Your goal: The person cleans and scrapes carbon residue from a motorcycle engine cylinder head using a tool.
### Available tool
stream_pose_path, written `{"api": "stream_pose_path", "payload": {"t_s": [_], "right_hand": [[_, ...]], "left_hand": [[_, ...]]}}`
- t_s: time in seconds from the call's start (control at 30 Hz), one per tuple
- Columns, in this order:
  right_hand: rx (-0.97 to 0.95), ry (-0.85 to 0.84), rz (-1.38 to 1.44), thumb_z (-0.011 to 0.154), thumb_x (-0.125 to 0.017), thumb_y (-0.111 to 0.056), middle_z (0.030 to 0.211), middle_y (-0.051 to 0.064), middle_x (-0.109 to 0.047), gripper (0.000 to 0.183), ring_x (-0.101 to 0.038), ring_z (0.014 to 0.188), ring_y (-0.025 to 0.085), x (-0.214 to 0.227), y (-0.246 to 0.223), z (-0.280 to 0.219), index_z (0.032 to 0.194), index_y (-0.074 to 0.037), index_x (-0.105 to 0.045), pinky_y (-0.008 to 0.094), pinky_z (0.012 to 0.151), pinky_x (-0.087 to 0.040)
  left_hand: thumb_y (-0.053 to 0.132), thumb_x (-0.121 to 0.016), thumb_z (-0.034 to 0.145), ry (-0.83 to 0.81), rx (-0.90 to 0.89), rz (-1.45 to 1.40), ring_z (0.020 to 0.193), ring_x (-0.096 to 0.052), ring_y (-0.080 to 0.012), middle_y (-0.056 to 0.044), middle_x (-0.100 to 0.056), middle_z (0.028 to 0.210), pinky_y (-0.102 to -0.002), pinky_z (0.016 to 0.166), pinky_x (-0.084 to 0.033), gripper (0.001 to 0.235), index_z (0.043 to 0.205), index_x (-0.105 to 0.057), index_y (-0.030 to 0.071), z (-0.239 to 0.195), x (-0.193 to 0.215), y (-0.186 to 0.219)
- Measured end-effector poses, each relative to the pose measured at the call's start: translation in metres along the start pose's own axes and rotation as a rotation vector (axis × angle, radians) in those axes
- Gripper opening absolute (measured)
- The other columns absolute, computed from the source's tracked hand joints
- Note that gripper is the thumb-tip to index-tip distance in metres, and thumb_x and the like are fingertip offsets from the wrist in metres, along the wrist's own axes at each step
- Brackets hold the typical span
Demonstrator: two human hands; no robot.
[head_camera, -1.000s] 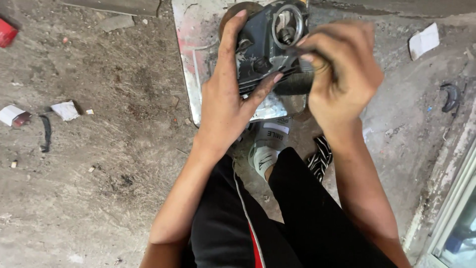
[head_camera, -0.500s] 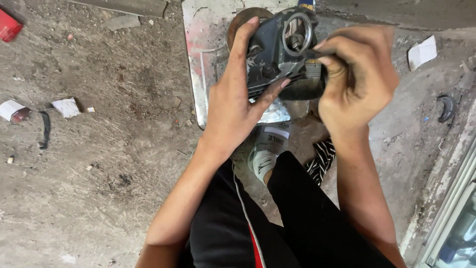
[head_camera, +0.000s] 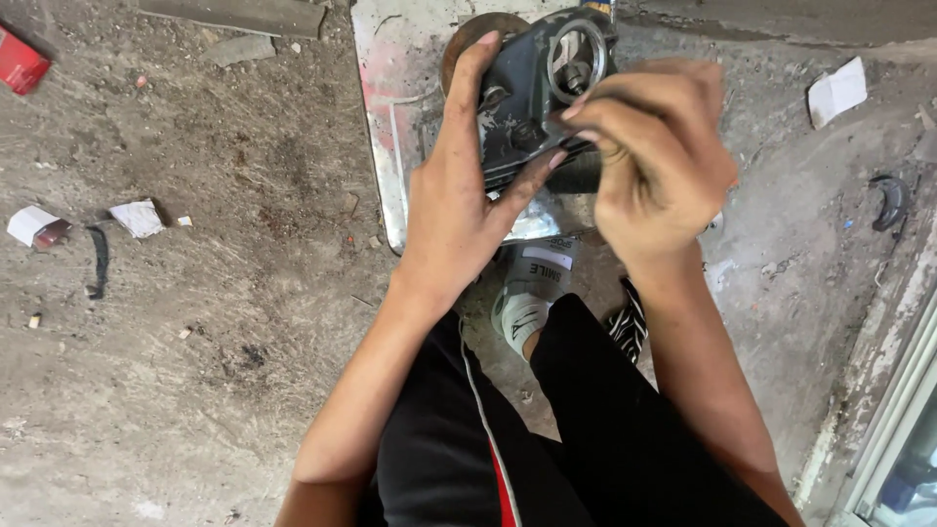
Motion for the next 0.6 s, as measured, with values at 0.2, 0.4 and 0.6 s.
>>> {"api": "stream_pose_path", "payload": {"t_s": [0.2, 0.4, 0.6], "right_hand": [[-0.21, 0.048, 0.097, 0.103, -0.079, 0.003, 0.108, 0.011, -0.07, 0.008, -0.065, 0.105, 0.023, 0.014, 0.034, -0.018, 0.107, -0.001, -0.073, 0.031, 0.083, -0.055], [-0.142, -0.026, 0.01, 0.104, -0.076, 0.005, 0.108, 0.012, -0.071, 0.007, -0.064, 0.101, 0.024, 0.009, 0.021, -0.014, 0.109, 0.001, -0.074, 0.034, 0.086, -0.052], [-0.116, -0.004, 0.004, 0.094, -0.082, -0.002, 0.102, 0.012, -0.069, 0.014, -0.064, 0.1, 0.026, 0.01, -0.003, -0.004, 0.104, 0.001, -0.073, 0.035, 0.082, -0.051]], "left_hand": [[0.023, -0.086, 0.102, 0.017, -0.015, 0.01, 0.141, -0.061, -0.0303, -0.011, -0.041, 0.163, -0.039, 0.118, -0.056, 0.094, 0.162, -0.014, 0.016, -0.002, -0.003, -0.004], [0.024, -0.085, 0.103, -0.023, 0.031, -0.03, 0.146, -0.058, -0.0279, -0.009, -0.036, 0.168, -0.035, 0.121, -0.055, 0.092, 0.163, -0.015, 0.015, 0.0, -0.002, -0.005], [0.02, -0.084, 0.103, 0.053, -0.111, 0.009, 0.155, -0.027, -0.0307, -0.009, -0.01, 0.172, -0.038, 0.13, -0.039, 0.091, 0.16, -0.013, 0.023, -0.006, 0.01, 0.004]]}}
Point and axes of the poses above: each hand's wrist, its own z-axis towards the middle knuckle, its own x-axis out of the back of the hand, y = z × x, the point moved 10 cm from there along z, towards the middle knuckle
